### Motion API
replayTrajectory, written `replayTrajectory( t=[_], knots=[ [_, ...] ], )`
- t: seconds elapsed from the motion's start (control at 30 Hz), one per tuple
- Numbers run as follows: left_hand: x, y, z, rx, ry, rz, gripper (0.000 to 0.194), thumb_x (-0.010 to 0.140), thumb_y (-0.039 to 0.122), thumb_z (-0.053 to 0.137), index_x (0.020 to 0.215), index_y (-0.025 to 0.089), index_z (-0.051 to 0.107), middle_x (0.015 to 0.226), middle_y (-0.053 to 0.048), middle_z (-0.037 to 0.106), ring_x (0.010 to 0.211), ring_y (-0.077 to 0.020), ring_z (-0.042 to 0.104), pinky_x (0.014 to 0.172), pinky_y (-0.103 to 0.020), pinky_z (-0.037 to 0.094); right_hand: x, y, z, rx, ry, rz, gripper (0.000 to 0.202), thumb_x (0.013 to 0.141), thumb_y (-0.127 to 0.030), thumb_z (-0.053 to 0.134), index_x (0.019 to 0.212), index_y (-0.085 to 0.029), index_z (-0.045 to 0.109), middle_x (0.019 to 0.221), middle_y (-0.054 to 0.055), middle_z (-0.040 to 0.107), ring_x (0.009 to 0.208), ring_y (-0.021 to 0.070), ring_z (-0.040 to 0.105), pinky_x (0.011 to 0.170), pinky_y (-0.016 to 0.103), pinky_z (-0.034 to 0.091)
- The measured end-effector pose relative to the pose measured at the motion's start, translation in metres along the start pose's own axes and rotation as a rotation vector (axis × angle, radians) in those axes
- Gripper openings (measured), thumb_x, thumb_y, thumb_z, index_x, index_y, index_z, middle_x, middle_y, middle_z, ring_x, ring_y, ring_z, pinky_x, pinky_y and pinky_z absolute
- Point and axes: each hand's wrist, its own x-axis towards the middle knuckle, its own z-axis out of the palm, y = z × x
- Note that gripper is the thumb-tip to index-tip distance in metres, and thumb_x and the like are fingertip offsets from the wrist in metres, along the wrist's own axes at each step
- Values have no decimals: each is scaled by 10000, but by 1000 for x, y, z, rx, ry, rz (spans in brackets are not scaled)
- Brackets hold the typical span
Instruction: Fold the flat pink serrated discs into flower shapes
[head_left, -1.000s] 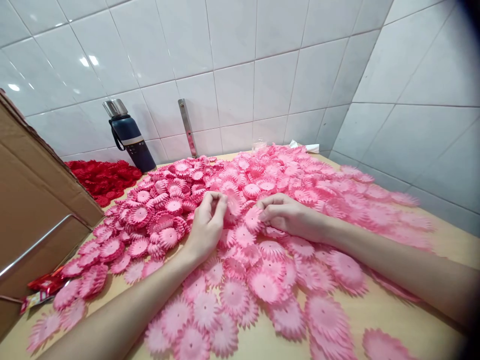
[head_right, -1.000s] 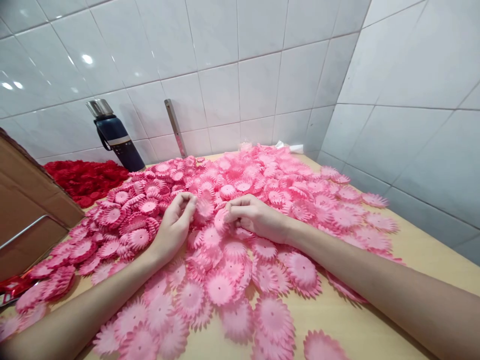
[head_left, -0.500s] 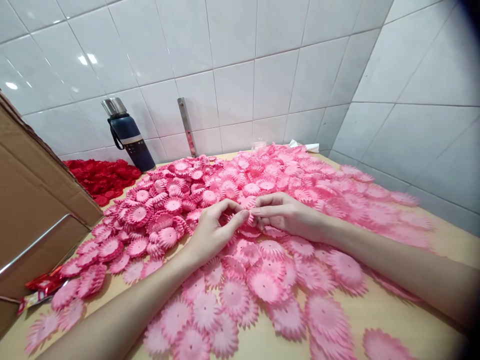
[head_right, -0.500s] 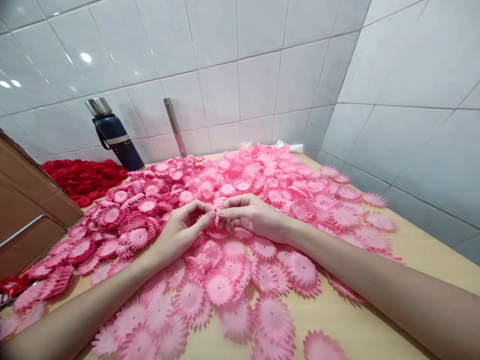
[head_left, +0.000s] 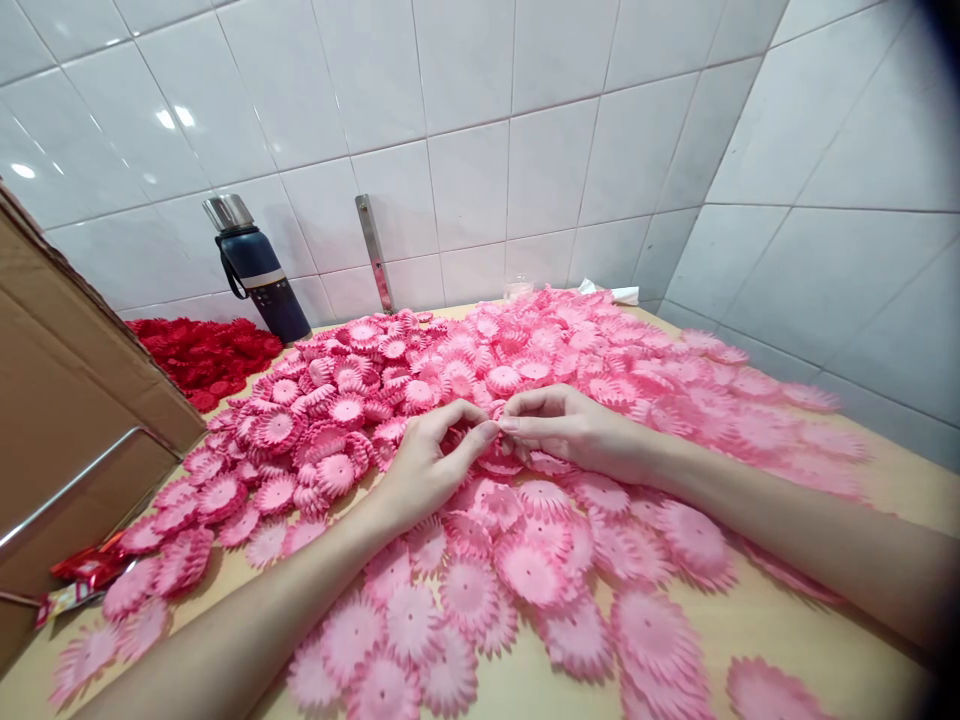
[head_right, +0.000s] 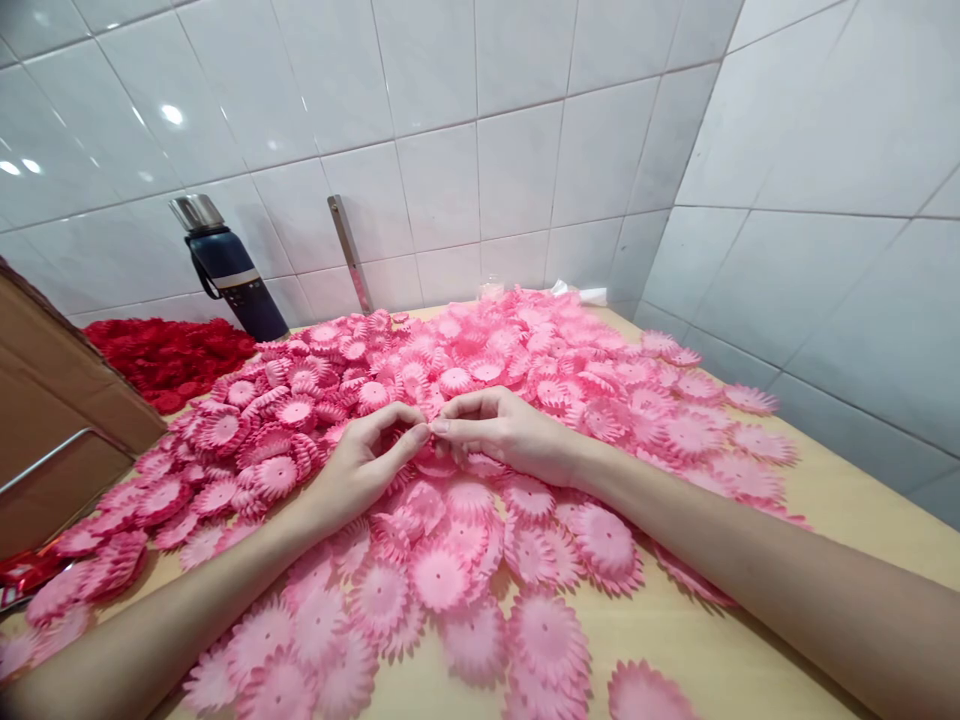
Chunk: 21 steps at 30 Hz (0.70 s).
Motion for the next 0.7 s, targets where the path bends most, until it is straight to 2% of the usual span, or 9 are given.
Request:
replayTrajectory(
  t=[0.27, 0.47, 0.7],
  knots=[
    [0, 0, -1, -23, -24, -8, 191, 924, 296, 480, 903, 154, 607, 866, -43, 638, 801, -159, 582, 756, -266, 455, 1, 1, -1, -12, 0, -9, 142, 813, -304, 674, 811, -162, 672, 666, -7, 570, 592, 87, 489, 529, 233, 343],
    [0, -2, -1, -45, -16, -43, 241, 935, 327, 446, 877, 159, 608, 864, -41, 636, 829, -170, 586, 785, -270, 454, 1, -1, 1, -6, 12, 5, 161, 785, -320, 697, 806, -162, 675, 651, -9, 553, 580, 90, 476, 488, 229, 311],
    [0, -3, 1, 6, 26, -46, 235, 939, 314, 436, 862, 161, 596, 837, -33, 628, 784, -158, 579, 748, -267, 455, 0, -2, 3, 4, 23, 10, 171, 763, -321, 718, 792, -158, 675, 655, -7, 552, 575, 86, 472, 480, 229, 304]
  ],
)
